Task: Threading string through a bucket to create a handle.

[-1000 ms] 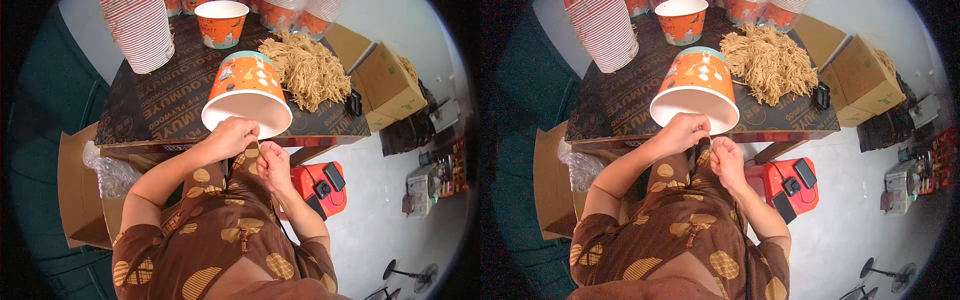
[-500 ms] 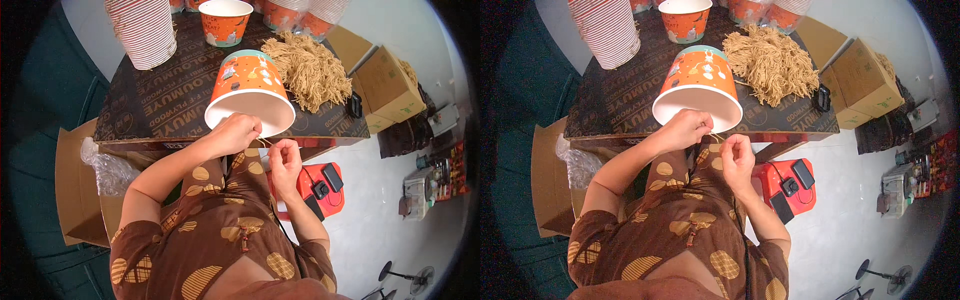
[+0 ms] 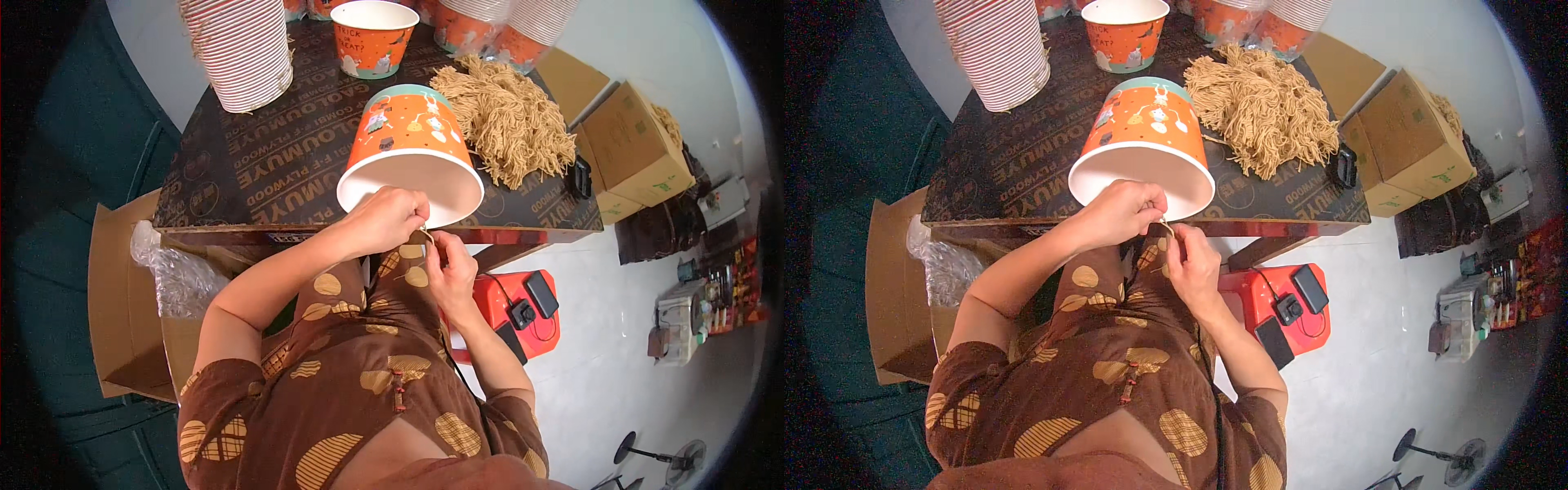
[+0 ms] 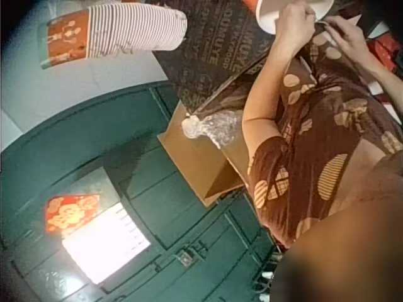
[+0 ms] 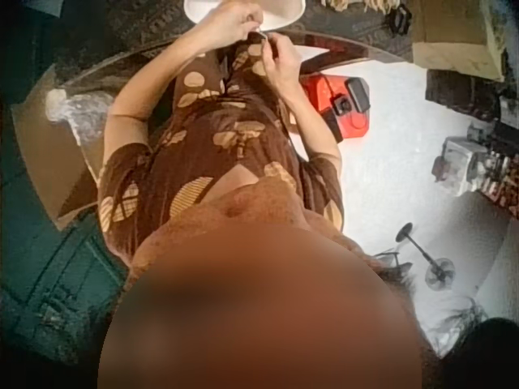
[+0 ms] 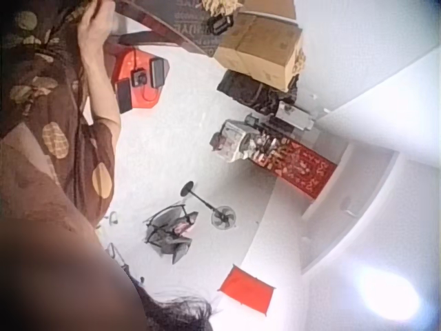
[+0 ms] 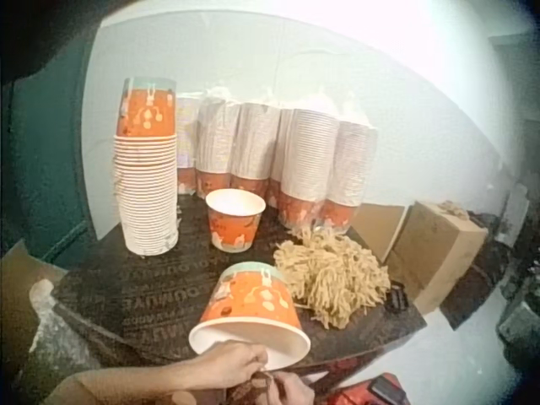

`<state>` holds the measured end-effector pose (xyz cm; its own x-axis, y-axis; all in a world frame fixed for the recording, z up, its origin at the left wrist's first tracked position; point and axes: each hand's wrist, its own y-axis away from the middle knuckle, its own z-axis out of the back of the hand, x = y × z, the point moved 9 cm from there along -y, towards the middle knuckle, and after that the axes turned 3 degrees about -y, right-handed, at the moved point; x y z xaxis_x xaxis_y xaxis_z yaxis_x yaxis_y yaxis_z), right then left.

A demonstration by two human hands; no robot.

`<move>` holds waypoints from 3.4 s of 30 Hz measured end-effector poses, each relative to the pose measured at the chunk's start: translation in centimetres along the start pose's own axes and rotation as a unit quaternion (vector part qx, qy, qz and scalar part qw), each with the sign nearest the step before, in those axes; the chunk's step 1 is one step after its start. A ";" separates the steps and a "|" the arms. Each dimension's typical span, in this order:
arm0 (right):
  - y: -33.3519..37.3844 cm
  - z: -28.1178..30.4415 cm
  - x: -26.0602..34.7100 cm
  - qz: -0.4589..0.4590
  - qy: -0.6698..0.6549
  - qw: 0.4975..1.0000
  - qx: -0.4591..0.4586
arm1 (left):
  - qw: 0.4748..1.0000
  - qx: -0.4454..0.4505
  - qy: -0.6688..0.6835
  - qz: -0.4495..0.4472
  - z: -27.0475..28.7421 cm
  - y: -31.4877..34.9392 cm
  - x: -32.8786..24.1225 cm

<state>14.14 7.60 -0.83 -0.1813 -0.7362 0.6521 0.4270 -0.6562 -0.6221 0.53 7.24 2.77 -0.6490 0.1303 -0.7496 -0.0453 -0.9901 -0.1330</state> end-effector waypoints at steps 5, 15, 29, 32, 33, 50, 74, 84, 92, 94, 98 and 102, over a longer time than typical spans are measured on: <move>-0.8 0.3 0.9 0.003 -0.012 1.000 -0.023 | 1.000 -0.003 -0.002 -0.009 0.2 0.2 -0.2; -1.8 0.2 1.7 0.018 0.019 0.998 -0.052 | 1.000 0.005 -0.013 0.000 0.4 0.5 -0.3; -1.9 -0.3 2.2 0.058 0.049 0.996 -0.046 | 1.000 -0.016 -0.008 -0.014 0.6 0.5 -0.3; -1.5 -0.5 1.5 0.016 0.019 0.999 -0.034 | 0.999 -0.026 -0.005 -0.026 0.6 0.5 -0.2; -1.4 -0.5 1.6 0.016 0.019 0.999 -0.034 | 0.999 -0.035 -0.003 -0.035 0.8 0.5 -0.4; -1.5 -0.7 1.2 0.012 0.018 0.999 -0.032 | 0.999 -0.028 0.020 -0.012 0.6 0.5 0.0; 0.1 -0.3 0.9 0.027 0.035 0.999 -0.029 | 0.999 -0.017 0.027 0.015 0.5 0.5 0.3; -0.7 -0.2 2.7 0.082 0.070 0.994 -0.032 | 0.999 -0.032 0.028 -0.008 0.5 0.5 0.2; -1.5 -0.3 3.5 0.118 0.100 0.988 -0.027 | 0.999 -0.038 0.011 -0.004 0.7 0.6 -0.1; -1.6 -0.4 3.3 0.113 0.088 0.989 -0.031 | 0.999 -0.035 0.012 -0.001 0.7 0.6 0.0; -1.7 -0.4 2.2 0.050 0.022 0.998 -0.044 | 0.999 -0.037 0.011 -0.001 0.7 0.7 0.1; -1.7 -0.6 1.8 0.009 -0.011 0.999 -0.048 | 0.999 -0.038 0.026 0.017 0.6 0.7 0.4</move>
<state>12.53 7.24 1.14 -0.1547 -0.7445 0.6494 0.3429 -0.6569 -0.6715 -0.21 6.55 2.79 -0.6090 0.1018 -0.7866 0.0341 -0.9875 -0.1541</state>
